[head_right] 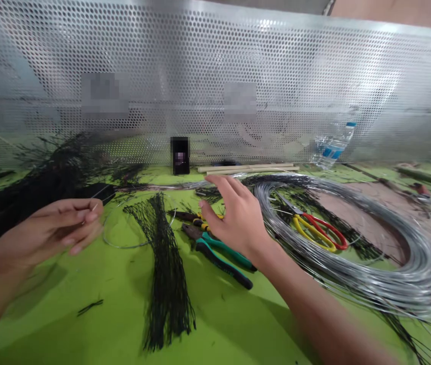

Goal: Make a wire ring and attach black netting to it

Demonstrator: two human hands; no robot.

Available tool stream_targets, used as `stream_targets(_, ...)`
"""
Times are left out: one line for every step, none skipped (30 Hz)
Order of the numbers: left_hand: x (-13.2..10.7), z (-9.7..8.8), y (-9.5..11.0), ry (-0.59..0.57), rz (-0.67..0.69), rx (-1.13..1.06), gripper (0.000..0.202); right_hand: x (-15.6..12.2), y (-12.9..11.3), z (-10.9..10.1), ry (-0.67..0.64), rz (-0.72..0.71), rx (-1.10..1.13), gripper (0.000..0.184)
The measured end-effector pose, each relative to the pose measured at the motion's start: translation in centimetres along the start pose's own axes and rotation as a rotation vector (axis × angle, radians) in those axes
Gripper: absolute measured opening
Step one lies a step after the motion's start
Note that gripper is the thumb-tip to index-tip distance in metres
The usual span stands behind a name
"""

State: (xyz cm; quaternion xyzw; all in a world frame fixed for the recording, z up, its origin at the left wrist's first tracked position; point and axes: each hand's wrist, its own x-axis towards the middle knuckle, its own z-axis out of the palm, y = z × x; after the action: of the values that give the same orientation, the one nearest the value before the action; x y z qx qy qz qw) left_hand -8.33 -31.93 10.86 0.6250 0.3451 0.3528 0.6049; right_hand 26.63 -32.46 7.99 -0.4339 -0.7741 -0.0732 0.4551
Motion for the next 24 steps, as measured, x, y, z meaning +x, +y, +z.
stream_targets(0.1, 0.0, 0.0, -0.011, -0.006, 0.005, 0.031, -0.2, 0.1, 0.0, -0.018, 0.010, -0.002, 0.041)
stream_targets(0.1, 0.2, 0.1, -0.019, -0.012, 0.013, 0.030, -0.4, 0.3, 0.0, -0.036, 0.016, -0.001, 0.043)
stream_targets(0.1, 0.3, 0.1, -0.027, -0.017, 0.021, 0.030, -0.6, 0.4, 0.1, -0.051, 0.021, 0.001, 0.044)
stream_targets(0.1, 0.6, 0.3, -0.028, -0.022, 0.030, 0.029, -0.7, 0.5, 0.2, -0.062, 0.025, 0.006, 0.044)
stream_targets(0.0, 0.9, 0.4, -0.027, -0.027, 0.039, 0.028, -0.8, 0.6, 0.2, -0.069, 0.031, 0.013, 0.041)
stream_targets(-0.1, 1.1, 0.5, -0.021, -0.029, 0.049, 0.027, -0.8, 0.6, 0.3, -0.074, 0.037, 0.021, 0.036)
stream_targets(-0.1, 1.4, 0.6, -0.013, -0.031, 0.061, 0.026, -0.9, 0.6, 0.3, -0.076, 0.044, 0.029, 0.030)
stream_targets(-0.2, 1.6, 0.8, -0.003, -0.032, 0.075, 0.025, -0.9, 0.6, 0.2, -0.078, 0.049, 0.037, 0.025)
stream_targets(-0.2, 1.8, 0.9, 0.009, -0.033, 0.092, 0.025, -0.9, 0.5, 0.1, -0.079, 0.049, 0.046, 0.021)
stream_targets(-0.1, 1.9, 0.9, 0.021, -0.035, 0.113, 0.025, -0.9, 0.5, 0.0, -0.080, 0.045, 0.052, 0.019)
stream_targets(-0.1, 1.9, 0.9, 0.032, -0.036, 0.138, 0.027, -1.0, 0.4, -0.2, -0.078, 0.037, 0.057, 0.019)
stream_targets(0.1, 1.8, 0.9, 0.045, -0.037, 0.170, 0.028, -1.0, 0.4, -0.3, -0.072, 0.026, 0.059, 0.018)
stream_targets(0.3, 1.6, 0.8, 0.060, -0.038, 0.211, 0.028, -1.1, 0.3, -0.5, -0.063, 0.013, 0.060, 0.018)
stream_targets(0.4, 1.5, 0.7, 0.082, -0.032, 0.262, 0.029, -1.2, 0.2, -0.5, -0.052, -0.002, 0.058, 0.018)
stream_targets(0.6, 1.4, 0.6, 0.111, -0.018, 0.322, 0.028, -1.4, 0.1, -0.6, -0.040, -0.019, 0.056, 0.018)
stream_targets(0.7, 1.4, 0.4, 0.164, 0.008, 0.390, 0.027, -1.6, 0.0, -0.6, -0.029, -0.038, 0.053, 0.019)
stream_targets(0.8, 1.6, 0.2, 0.242, 0.048, 0.459, 0.026, -1.7, -0.2, -0.6, -0.024, -0.059, 0.051, 0.019)
stream_targets(0.8, 1.9, 0.0, 0.346, 0.102, 0.512, 0.026, -1.9, -0.4, -0.6, -0.022, -0.077, 0.049, 0.018)
stream_targets(0.6, 2.6, -0.2, 0.470, 0.179, 0.599, 0.031, -2.1, -0.8, -0.7, -0.023, -0.096, 0.047, 0.018)
stream_targets(0.4, 3.4, -0.3, 0.597, 0.270, 0.675, 0.041, -2.3, -1.2, -0.7, -0.024, -0.116, 0.043, 0.017)
stream_targets(0.2, 4.5, -0.5, 0.702, 0.381, 0.776, 0.053, -2.4, -1.6, -0.8, -0.024, -0.138, 0.039, 0.016)
stream_targets(-0.1, 5.7, -0.7, 0.777, 0.548, 1.090, 0.057, -2.6, -2.2, -0.9, -0.020, -0.163, 0.034, 0.015)
stream_targets(-0.4, 7.1, -0.8, 0.765, 0.714, 1.337, 0.059, -2.8, -2.8, -1.1, -0.016, -0.189, 0.031, 0.013)
stream_targets(-0.7, 8.4, -1.0, 0.662, 0.783, 1.496, 0.060, -2.9, -3.4, -1.3, -0.010, -0.212, 0.033, 0.012)
